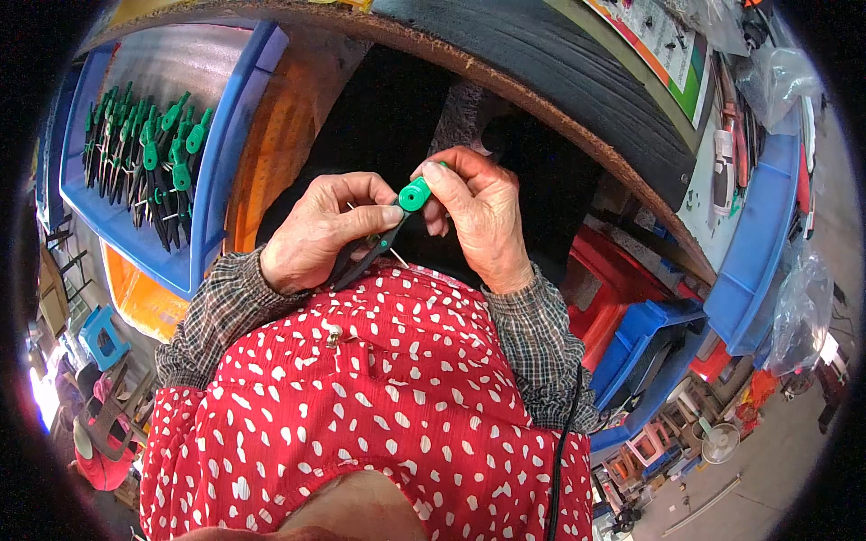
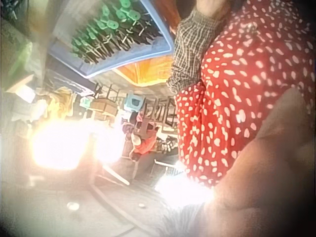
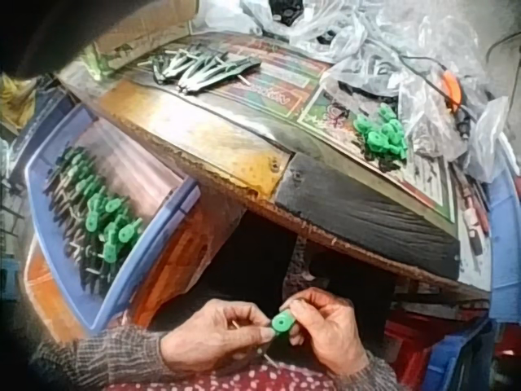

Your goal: The person assembles drafting compasses by inserting metal pins and plastic adjustment wheels between the compass legs by hand.

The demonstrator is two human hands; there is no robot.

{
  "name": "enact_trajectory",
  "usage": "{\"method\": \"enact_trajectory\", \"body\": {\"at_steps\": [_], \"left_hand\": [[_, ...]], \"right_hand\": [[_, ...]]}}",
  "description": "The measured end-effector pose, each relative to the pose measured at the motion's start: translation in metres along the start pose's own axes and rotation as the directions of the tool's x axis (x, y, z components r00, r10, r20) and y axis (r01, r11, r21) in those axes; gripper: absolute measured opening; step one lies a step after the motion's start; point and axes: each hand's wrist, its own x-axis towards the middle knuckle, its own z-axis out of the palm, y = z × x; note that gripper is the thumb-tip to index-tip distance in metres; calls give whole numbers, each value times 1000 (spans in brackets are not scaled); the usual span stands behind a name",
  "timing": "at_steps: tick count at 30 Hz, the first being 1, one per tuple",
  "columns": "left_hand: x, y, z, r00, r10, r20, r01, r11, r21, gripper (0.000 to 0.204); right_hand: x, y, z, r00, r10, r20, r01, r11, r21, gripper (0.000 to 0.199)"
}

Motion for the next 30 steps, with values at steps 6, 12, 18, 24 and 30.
{"method": "enact_trajectory", "body": {"at_steps": [6,12,18,24,30], "left_hand": [[-1,13,9,999,25,24,-28,987,160,14],[-9,17,17,990,138,-35,-128,968,215,13],[-14,30,30,964,265,16,-261,936,235,11],[-14,37,38,957,289,5,-283,936,210,9],[-12,40,43,960,280,12,-274,928,252,7]], "right_hand": [[-5,-10,0,999,25,-48,-24,1000,11,19],[-14,-38,0,997,-76,-33,70,986,-150,24],[-41,-91,-21,906,-419,-61,315,762,-567,16],[-44,-128,-57,757,-610,-234,318,657,-683,11],[-28,-149,-93,655,-720,-230,276,512,-814,8]]}}
